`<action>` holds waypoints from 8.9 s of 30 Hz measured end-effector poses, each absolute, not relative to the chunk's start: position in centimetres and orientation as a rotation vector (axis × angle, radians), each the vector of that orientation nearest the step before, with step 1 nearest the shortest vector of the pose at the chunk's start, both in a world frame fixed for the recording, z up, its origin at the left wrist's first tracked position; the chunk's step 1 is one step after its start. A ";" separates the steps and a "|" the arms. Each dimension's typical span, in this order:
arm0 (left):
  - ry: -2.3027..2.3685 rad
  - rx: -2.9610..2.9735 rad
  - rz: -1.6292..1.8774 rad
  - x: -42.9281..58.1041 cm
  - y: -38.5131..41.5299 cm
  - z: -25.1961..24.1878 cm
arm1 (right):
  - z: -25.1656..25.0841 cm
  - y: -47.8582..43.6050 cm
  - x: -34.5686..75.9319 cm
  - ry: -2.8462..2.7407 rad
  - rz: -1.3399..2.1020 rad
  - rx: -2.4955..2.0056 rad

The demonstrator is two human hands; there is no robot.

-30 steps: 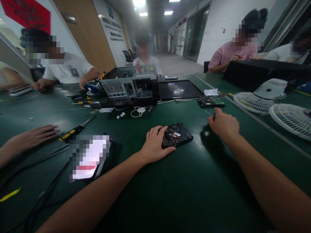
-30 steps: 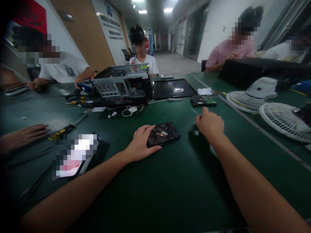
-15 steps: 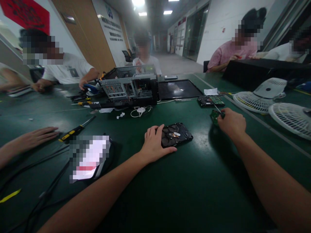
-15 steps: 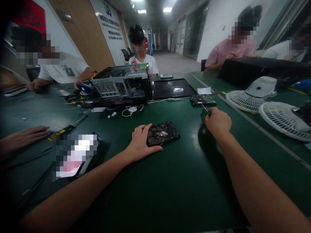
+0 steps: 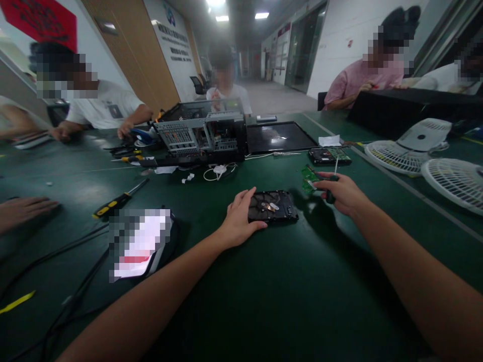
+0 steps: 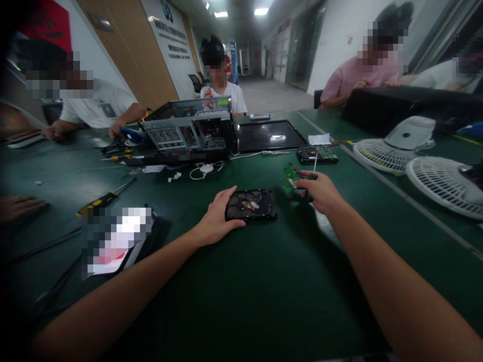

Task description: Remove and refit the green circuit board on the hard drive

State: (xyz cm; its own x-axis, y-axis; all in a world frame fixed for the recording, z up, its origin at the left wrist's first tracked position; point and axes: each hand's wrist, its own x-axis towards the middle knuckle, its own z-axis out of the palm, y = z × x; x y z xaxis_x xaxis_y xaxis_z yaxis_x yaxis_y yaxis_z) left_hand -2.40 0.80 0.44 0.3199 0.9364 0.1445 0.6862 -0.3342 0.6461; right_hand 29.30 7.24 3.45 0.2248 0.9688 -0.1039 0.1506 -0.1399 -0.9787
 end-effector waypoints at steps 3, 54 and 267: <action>1.403 2.122 0.688 -2.8 1.3 -0.1 | 3.6 6.8 28.2 -1.117 1.244 -1.424; 1.466 2.484 1.068 -1.4 0.0 -0.5 | 2.9 4.2 23.9 -1.356 1.534 -1.138; 1.180 2.722 0.926 -0.5 -1.0 -0.3 | 2.4 4.6 24.7 -1.697 1.115 -1.482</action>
